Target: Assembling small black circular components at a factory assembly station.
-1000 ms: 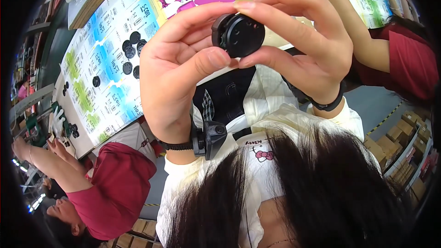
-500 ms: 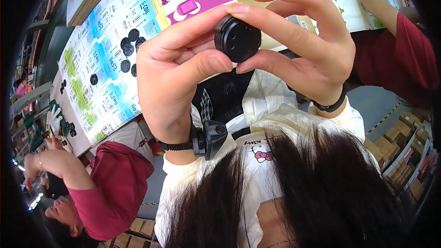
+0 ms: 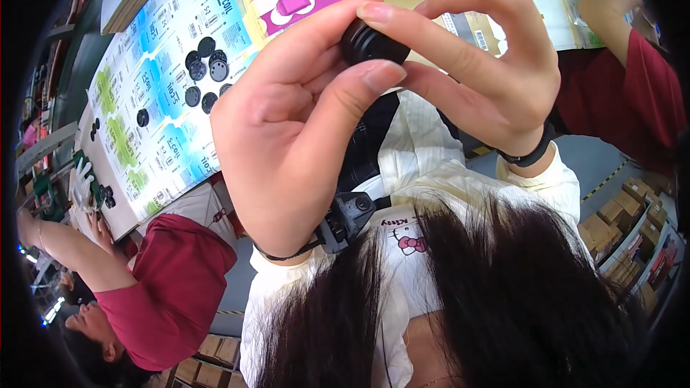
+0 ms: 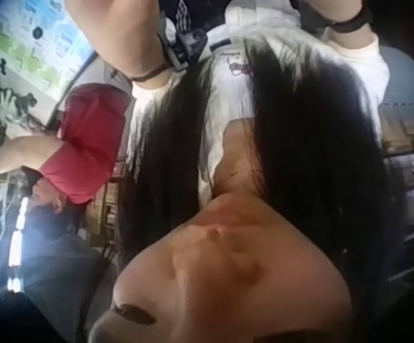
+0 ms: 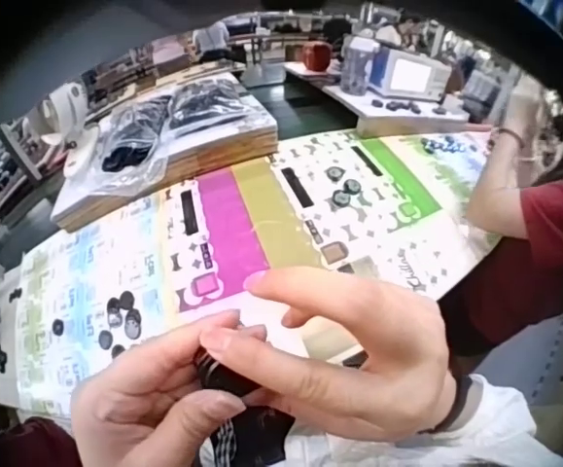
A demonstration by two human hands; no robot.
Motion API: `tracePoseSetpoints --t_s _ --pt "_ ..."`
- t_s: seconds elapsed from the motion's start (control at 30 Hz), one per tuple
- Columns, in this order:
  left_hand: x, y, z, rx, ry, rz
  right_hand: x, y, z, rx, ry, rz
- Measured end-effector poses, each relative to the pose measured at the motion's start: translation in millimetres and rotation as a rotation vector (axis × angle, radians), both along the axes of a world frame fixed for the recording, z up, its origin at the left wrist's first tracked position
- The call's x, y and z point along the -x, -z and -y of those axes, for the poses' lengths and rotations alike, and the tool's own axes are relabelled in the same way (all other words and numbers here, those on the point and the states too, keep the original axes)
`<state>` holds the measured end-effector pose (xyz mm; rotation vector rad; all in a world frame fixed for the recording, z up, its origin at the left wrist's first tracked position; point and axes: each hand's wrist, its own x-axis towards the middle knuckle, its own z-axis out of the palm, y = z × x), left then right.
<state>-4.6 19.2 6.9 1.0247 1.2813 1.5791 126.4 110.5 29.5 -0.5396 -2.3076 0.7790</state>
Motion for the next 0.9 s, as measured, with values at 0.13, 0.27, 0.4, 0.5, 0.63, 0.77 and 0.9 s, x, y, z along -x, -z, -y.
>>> tracePoseSetpoints --t_s 0.13,0.27,0.4,0.5,0.63,0.77,0.9 --pt "-8.4 -0.6 -6.0 -0.046 -0.033 -0.074 -6.2 0.8 -4.2 0.027 -0.025 0.032" --pt "-7.9 0.4 -3.8 -0.104 -0.11 -0.166 5.1 35.8 -7.2 0.138 -0.145 -0.229" --pt "-9.9 -2.8 -6.2 -0.131 -0.106 -0.327 7.6 52.0 0.4 0.341 -0.211 -0.4" --pt "-10.9 -3.1 -6.2 -0.147 -0.122 -0.429 9.5 51.6 7.7 0.657 -0.269 -0.481" --pt "-11.1 -2.7 -6.2 -0.13 -0.167 -0.489 14.7 46.3 10.5 0.822 -0.277 -0.502" --pt "-14.8 0.4 -6.6 -0.199 -0.25 -0.504 16.8 42.7 20.0 0.774 -0.205 -0.551" --pt "-8.7 11.4 -14.9 -0.231 -0.316 -0.598 26.0 54.9 21.7 0.724 -0.062 -0.606"
